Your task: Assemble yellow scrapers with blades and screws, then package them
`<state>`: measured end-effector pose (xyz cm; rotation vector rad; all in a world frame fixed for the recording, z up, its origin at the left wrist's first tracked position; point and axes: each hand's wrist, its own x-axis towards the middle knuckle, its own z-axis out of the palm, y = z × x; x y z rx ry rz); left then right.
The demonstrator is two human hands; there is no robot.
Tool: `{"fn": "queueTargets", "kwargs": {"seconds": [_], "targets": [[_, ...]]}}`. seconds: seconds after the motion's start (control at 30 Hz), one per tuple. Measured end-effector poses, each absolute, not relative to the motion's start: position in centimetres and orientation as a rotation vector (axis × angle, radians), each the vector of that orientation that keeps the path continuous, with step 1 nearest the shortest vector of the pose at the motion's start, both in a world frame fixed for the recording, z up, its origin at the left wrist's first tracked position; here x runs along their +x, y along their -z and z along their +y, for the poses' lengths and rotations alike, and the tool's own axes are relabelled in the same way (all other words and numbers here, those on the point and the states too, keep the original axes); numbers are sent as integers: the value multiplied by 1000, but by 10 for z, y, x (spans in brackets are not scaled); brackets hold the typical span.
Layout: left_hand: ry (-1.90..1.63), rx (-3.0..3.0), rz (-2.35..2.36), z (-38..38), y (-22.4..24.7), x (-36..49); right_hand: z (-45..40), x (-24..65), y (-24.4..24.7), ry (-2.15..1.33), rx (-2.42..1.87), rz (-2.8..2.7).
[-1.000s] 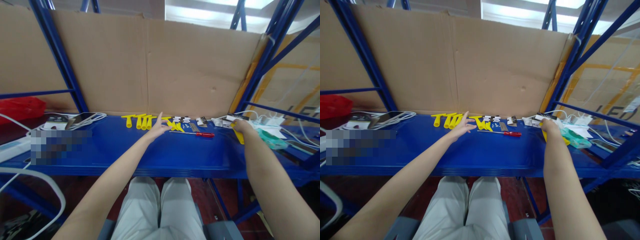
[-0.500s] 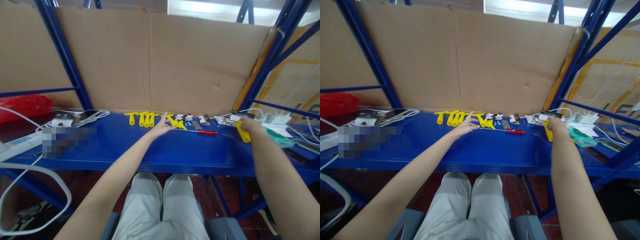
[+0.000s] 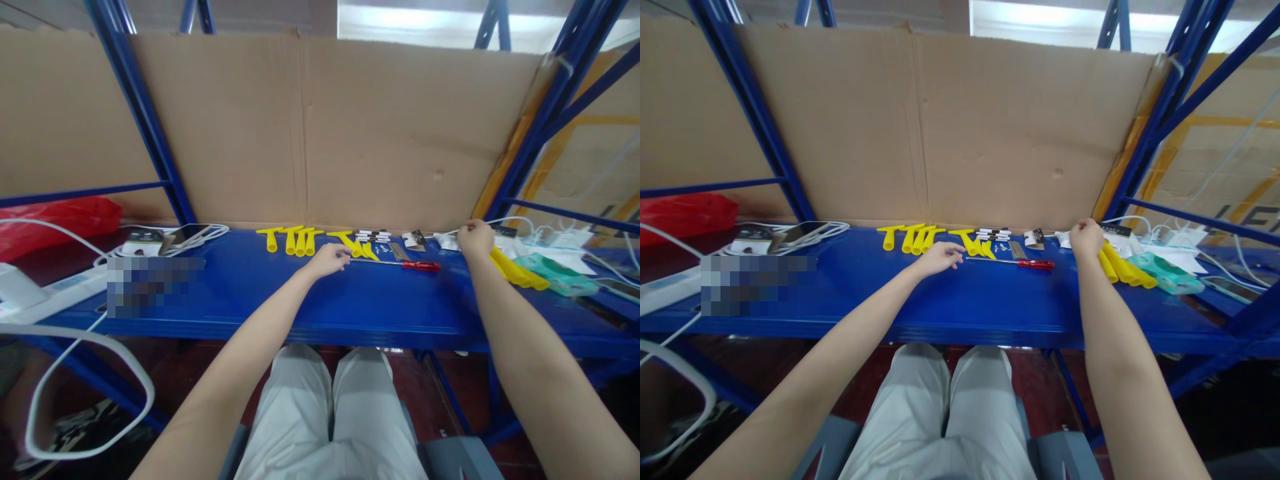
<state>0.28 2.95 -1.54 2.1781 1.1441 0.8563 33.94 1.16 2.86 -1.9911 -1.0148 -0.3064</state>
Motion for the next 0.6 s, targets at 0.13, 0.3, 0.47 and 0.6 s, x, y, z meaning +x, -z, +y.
{"fn": "queueTargets", "kwargs": {"seconds": [0.13,0.3,0.47,0.6], "targets": [[-797,2307,1190,31,17,2,27,321,-19,263,-1743,-1020],[-800,2561,1244,31,19,1,32,312,-1,215,-1605,-1325],[-700,2876,1323,26,23,4,30,309,8,68,-1567,-1495],[-426,3194,1325,18,19,13,34,309,12,50,-1578,-1542]]}}
